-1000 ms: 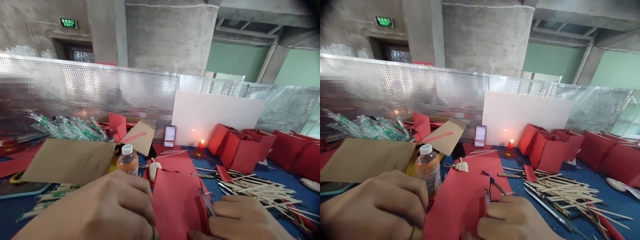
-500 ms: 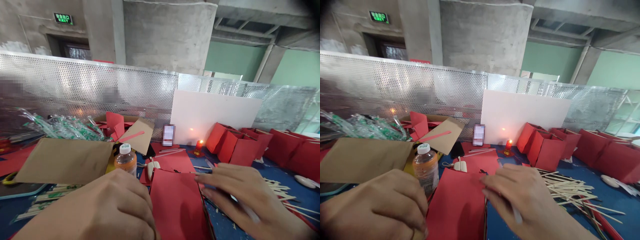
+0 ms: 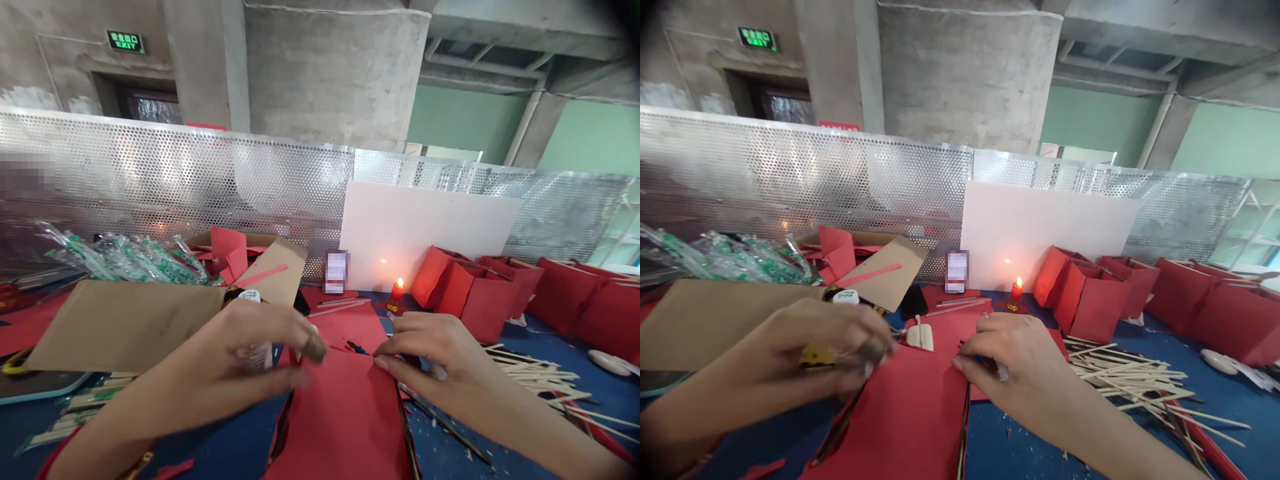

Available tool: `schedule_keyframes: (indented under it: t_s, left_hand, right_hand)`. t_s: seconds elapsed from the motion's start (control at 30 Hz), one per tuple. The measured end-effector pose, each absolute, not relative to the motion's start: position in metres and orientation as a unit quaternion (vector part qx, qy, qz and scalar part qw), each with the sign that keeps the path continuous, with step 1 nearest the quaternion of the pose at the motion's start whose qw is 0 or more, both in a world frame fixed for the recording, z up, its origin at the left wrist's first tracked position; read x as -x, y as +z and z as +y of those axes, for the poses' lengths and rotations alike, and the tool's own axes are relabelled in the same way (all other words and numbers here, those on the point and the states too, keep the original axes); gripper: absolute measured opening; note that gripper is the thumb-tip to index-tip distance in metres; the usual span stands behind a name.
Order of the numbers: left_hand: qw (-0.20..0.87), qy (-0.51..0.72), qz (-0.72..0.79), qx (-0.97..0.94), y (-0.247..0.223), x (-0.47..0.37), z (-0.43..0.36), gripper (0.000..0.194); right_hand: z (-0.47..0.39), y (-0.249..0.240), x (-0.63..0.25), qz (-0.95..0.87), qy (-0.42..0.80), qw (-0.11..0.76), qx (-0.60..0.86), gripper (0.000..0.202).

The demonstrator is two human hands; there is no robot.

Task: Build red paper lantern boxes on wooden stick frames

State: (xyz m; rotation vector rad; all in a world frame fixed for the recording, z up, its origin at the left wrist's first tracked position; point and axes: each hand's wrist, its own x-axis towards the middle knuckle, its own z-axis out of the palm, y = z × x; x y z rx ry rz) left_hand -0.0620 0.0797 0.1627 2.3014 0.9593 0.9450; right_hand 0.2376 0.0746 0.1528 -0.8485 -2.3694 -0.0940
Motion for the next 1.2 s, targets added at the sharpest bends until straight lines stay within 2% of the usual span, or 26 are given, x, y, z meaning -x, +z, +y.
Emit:
schedule_keyframes:
  t_s: [0.07,0.2,0.3,0.5,0.6,0.77,0.97,1.2]
  left_hand:
    - [0.241,0.319,0.396,-0.827,0.163,0.052,0.093,0.023]
    - [0.362,0.255,0.406,-0.799,0.153,0.041,0.112,0.031]
    - [0.398,0.247,0.418,-0.778,0.149,0.037,0.115,0.032]
    - [0.414,0.249,0.428,-0.764,0.152,0.032,0.114,0.025]
    - [0.416,0.242,0.418,-0.771,0.153,0.034,0.114,0.022]
    - [0.429,0.237,0.374,-0.787,0.154,0.036,0.112,0.018]
    - [0.475,0.251,0.352,-0.766,0.152,0.032,0.105,0.013]
    - [0.43,0.211,0.38,-0.791,0.155,0.034,0.1,0.017]
  right_hand:
    - [0.075,0.152,-0.238,-0.896,-0.021,0.302,0.326,0.03]
    - [0.076,0.151,-0.238,-0.887,0.02,0.306,0.346,0.02]
    - [0.078,0.153,-0.235,-0.881,0.047,0.308,0.358,0.017]
    - [0.079,0.163,-0.23,-0.893,0.034,0.272,0.358,0.022]
    - [0.076,0.167,-0.227,-0.911,-0.012,0.236,0.338,0.027]
    - [0.068,0.172,-0.22,-0.911,-0.093,0.179,0.359,0.022]
    - [0.069,0.17,-0.217,-0.897,-0.046,0.188,0.397,0.024]
    - [0.068,0.167,-0.217,-0.897,0.028,0.22,0.383,0.014]
